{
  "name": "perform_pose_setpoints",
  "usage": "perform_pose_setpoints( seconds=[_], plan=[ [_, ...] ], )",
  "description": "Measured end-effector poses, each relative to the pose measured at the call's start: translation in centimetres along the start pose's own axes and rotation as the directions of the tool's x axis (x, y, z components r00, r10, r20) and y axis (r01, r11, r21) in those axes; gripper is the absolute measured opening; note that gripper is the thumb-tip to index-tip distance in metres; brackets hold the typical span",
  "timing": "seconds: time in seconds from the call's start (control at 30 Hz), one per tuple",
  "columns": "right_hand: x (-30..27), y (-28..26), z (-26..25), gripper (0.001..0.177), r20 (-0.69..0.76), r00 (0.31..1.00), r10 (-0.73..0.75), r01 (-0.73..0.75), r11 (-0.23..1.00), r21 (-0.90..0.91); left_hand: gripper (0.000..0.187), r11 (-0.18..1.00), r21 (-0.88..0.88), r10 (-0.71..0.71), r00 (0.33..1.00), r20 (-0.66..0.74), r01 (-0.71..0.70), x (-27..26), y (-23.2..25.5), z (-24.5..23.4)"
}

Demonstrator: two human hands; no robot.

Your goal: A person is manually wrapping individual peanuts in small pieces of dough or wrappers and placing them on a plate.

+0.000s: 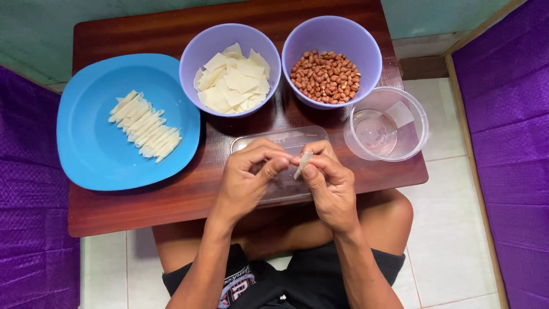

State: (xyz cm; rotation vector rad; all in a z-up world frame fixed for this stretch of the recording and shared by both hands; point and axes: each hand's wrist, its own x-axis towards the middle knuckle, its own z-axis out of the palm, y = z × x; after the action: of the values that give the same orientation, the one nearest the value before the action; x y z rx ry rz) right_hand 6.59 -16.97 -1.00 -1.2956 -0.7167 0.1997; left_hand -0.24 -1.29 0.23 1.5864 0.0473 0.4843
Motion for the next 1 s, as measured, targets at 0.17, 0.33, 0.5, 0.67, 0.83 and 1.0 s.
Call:
perform_pose_setpoints(
  seconds=[0.17, 0.33, 0.5, 0.67, 0.83, 1.0],
  plan=[
    [-0.2, 0.3, 0.2, 0.024, -0.011, 1.0, 0.006, -0.006, 1.0, -0.008, 0.014, 1.0, -0.015, -0.016, 0.999, 0.041, 0.017, -0.2, 0.9, 1.2],
    [-0.3, 0.6, 0.5, 0.024, -0.074, 0.997, 0.012, -0.002, 0.991, 0.134, 0.011, 1.0, -0.027, -0.015, 1.0, 0.026, 0.016, -0.2, 0.9, 1.7],
    [-0.1, 0.5, 0.7, 0.023, -0.086, 0.996, 0.03, -0.014, 0.984, 0.18, 0.01, 0.999, -0.045, -0.001, 1.0, -0.006, 0.0, -0.1, 0.4, 2.2],
    [-0.6, 1.1, 0.3, 0.023, -0.127, 0.987, 0.1, -0.059, 0.954, 0.293, 0.009, 1.0, -0.008, 0.023, 0.996, -0.08, -0.024, -0.5, -0.1, 1.7],
    [-1.0, 1.1, 0.2, 0.025, -0.127, 0.972, 0.199, -0.165, 0.956, 0.241, 0.026, 0.999, -0.002, 0.033, 0.985, -0.169, -0.034, 0.1, 1.6, 2.4],
    [-0.9, -0.2, 0.5, 0.025, -0.101, 0.984, 0.144, -0.144, 0.99, 0.001, 0.016, 0.996, 0.002, 0.089, 0.992, -0.084, -0.089, 0.7, 2.0, 3.1]
  ],
)
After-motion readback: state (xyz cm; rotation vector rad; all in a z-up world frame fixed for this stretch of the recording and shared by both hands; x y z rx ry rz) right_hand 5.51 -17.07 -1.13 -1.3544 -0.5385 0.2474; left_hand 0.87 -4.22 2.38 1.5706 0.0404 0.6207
